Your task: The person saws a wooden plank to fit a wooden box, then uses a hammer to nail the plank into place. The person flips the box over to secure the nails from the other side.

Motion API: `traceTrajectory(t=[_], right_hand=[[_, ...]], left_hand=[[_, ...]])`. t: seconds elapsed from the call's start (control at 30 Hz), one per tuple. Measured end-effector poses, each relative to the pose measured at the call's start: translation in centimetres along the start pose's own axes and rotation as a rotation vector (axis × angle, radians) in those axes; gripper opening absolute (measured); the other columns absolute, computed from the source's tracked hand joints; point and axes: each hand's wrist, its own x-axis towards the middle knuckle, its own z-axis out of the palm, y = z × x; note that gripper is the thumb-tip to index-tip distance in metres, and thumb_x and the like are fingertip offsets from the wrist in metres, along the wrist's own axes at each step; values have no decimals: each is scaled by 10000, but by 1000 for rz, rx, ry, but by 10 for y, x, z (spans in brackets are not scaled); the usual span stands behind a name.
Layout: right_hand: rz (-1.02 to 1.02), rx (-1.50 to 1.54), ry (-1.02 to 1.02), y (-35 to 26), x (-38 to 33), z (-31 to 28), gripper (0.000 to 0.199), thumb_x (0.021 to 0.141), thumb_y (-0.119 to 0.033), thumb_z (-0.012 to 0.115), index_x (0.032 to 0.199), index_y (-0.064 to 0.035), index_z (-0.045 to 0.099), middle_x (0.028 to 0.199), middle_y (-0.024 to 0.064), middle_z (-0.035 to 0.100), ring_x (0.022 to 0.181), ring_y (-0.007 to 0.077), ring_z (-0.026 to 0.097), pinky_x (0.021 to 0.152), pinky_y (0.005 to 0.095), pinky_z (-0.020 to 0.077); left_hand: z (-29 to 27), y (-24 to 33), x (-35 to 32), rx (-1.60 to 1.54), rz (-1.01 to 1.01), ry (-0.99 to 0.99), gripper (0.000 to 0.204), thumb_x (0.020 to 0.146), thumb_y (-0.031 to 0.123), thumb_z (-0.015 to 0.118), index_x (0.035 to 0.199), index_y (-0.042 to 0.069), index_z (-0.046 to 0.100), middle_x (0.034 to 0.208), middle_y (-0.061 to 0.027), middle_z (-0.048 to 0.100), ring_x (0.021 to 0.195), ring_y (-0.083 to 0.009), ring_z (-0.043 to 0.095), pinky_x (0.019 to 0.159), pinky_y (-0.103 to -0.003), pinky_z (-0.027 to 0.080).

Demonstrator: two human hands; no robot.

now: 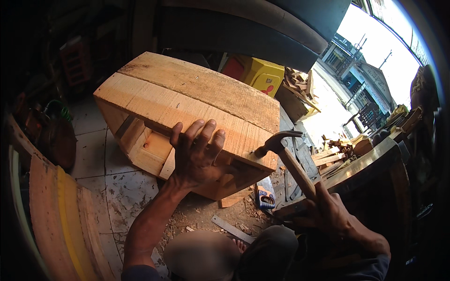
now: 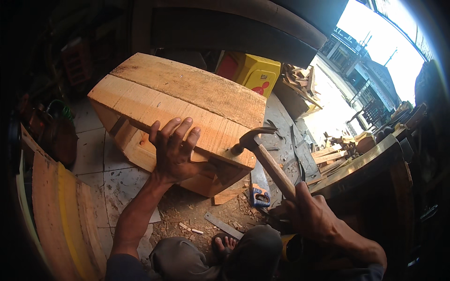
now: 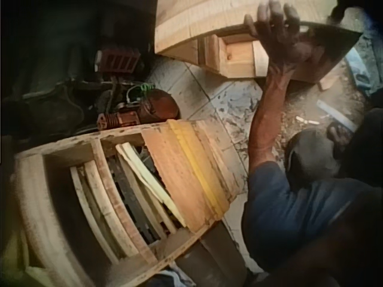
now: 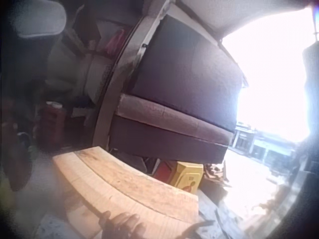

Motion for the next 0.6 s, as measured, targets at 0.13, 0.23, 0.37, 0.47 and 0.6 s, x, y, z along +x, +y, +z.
traceTrajectory(t=[0.13,0.23,0.37,0.47,0.6], right_hand=[[-68,519,310,-3,29,-1,336,1047,-350,589,1065,-32,482,699,132,623,505,262,623,462,413,442],[-107,195,284,-2,15,9,350,1045,-331,596,1121,-20,456,707,174,622,509,263,626,451,429,427],[-116,194,151,2,18,-8,352,1047,-334,582,1155,-19,471,689,118,546,517,202,542,452,390,398],[-53,1405,760,-5,39,4,349,1092,-414,469,1202,-84,493,671,-48,370,454,67,379,405,211,371],[-241,394,228,16,12,13,390,1054,-354,555,1296,-62,466,839,168,615,553,330,576,496,452,482]], left_hand=[[-30,-29,-5,133,39,-23,887,803,912,495,1255,152,566,1292,-96,562,1299,-284,443,1116,-596,184],[-9,-9,0,1,4,36,844,841,880,493,1249,146,572,1284,-102,571,1275,-284,463,1093,-594,209],[-8,-9,-2,59,15,-9,996,708,989,504,1261,163,558,1312,-80,535,1335,-271,408,1161,-591,135],[-40,-42,-11,201,54,-64,988,715,982,509,1268,165,554,1314,-81,532,1330,-265,412,1150,-585,147],[2,-5,1,6,40,20,975,723,970,523,1269,164,557,1310,-77,536,1313,-263,425,1129,-573,173]])
